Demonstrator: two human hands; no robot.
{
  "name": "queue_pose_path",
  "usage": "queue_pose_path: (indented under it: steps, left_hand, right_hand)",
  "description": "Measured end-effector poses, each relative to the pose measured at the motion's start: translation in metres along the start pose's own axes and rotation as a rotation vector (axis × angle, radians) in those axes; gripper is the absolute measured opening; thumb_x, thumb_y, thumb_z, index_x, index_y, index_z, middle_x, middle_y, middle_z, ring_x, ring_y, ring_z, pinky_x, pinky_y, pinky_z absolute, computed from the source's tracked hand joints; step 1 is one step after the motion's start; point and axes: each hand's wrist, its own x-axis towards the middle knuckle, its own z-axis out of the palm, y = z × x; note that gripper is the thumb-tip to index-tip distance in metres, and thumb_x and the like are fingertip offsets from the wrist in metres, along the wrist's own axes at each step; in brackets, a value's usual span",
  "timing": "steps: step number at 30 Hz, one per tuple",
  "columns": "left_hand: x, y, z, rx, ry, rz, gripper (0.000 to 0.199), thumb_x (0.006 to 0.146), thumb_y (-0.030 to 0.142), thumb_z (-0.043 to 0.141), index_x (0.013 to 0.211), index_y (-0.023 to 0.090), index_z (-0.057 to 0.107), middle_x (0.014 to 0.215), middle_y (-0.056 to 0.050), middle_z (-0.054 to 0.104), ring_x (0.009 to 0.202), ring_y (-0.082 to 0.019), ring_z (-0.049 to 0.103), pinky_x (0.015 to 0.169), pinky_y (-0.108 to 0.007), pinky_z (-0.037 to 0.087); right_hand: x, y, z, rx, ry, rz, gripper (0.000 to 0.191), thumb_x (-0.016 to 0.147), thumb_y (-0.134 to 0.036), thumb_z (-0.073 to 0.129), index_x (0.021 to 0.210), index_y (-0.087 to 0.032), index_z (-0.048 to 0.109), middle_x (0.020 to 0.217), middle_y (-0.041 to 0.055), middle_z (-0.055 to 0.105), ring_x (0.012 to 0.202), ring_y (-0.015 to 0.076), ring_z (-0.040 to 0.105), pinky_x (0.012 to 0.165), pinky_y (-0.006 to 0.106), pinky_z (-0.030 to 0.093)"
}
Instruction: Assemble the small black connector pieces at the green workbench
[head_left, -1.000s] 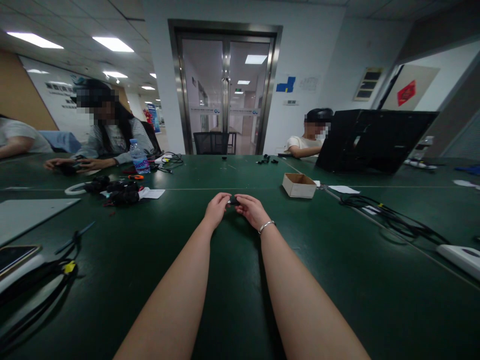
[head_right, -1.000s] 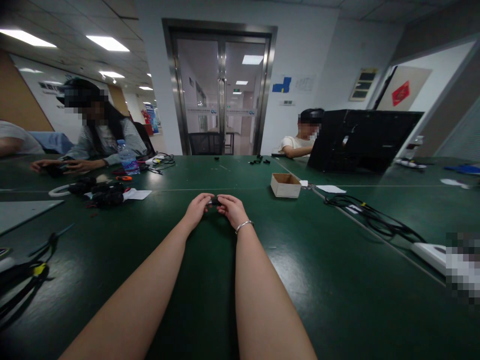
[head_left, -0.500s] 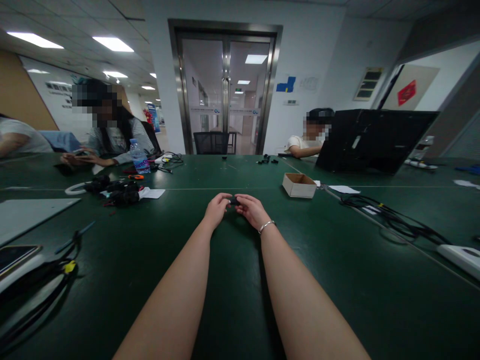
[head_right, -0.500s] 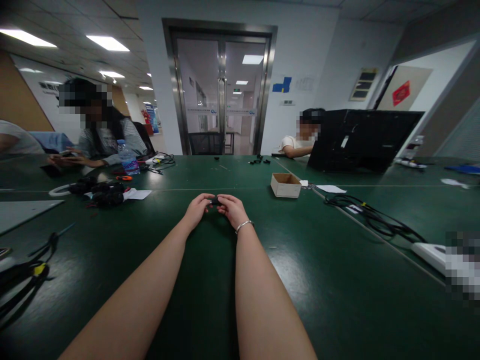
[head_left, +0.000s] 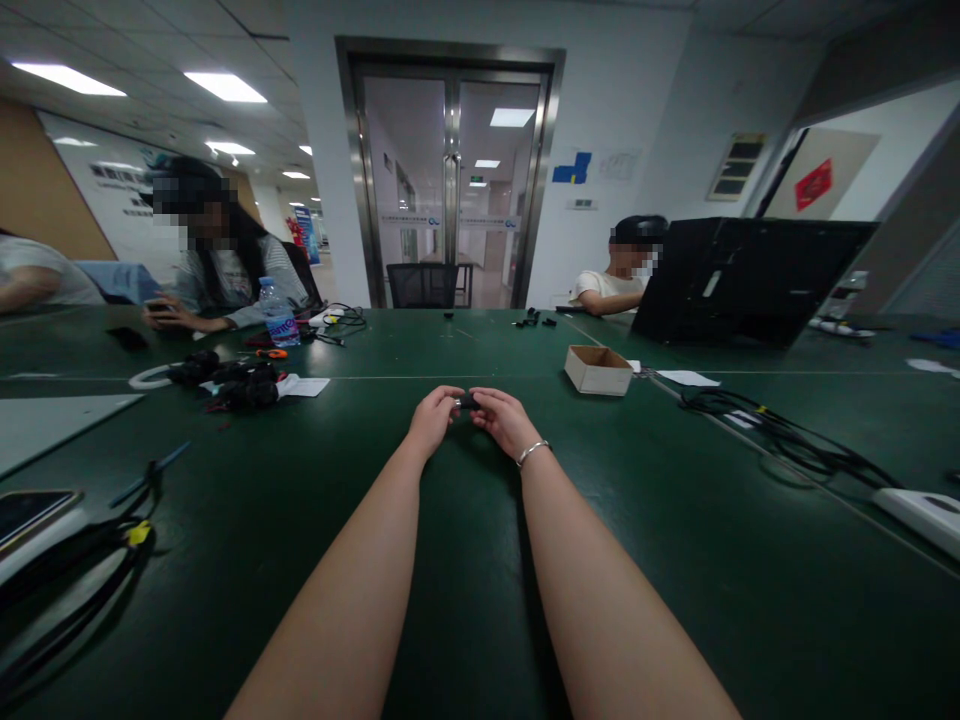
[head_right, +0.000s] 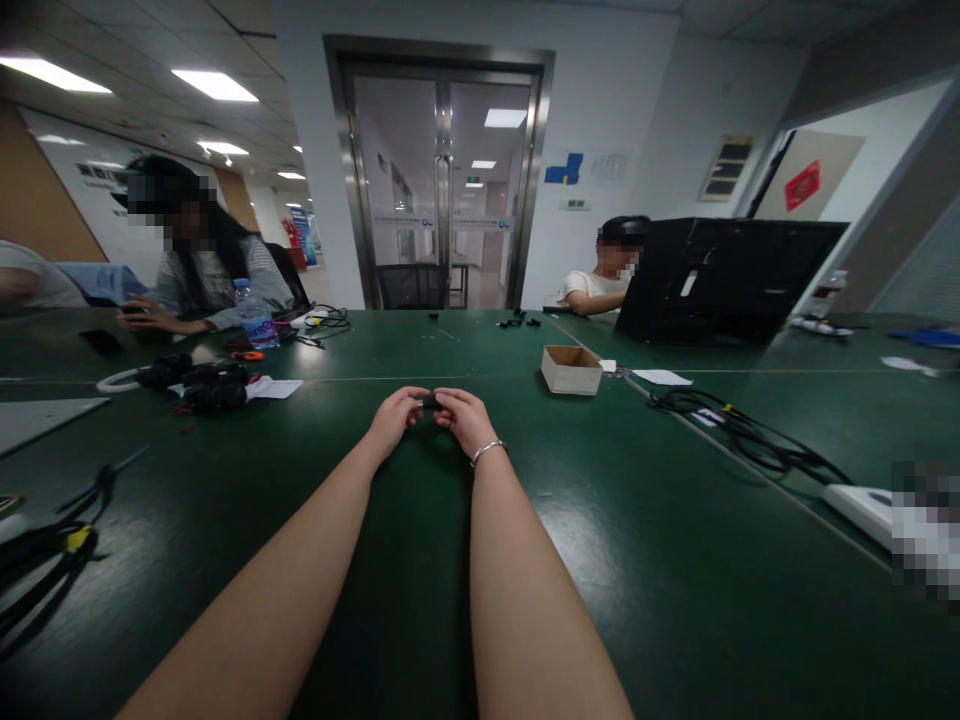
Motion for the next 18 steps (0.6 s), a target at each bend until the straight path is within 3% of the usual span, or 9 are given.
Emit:
queue_pose_path:
  steps: [13, 18]
  left_hand:
    - [-0.0042, 0.0092, 0.0010, -0.044, -0.003, 0.012, 0.021, 0.079, 0.024, 0.045, 0.090, 0.014, 0.061, 0.053, 0.002, 0.053, 0.049, -0.010, 0.046, 0.050, -0.021, 0.035]
    - [-0.0014, 0.0056, -0.0027, -0.082, 0.099, 0.036, 0.018, 0.080, 0.034, 0.053, 0.078, 0.016, 0.054, 0.051, 0.004, 0.048, 0.047, -0.009, 0.044, 0.049, -0.021, 0.034]
  right_hand:
    - [0.0003, 0.0014, -0.0014, -0.015, -0.017, -0.015, 0.011, 0.074, -0.011, 0.072, 0.083, -0.014, 0.068, 0.067, 0.0019, 0.064, 0.055, 0.0097, 0.060, 0.050, 0.017, 0.049]
    - [0.0024, 0.0063, -0.0024, -0.171, -0.110, -0.072, 0.022, 0.065, -0.008, 0.076, 0.084, -0.014, 0.066, 0.065, 0.0001, 0.065, 0.049, 0.0069, 0.054, 0.046, 0.016, 0.044]
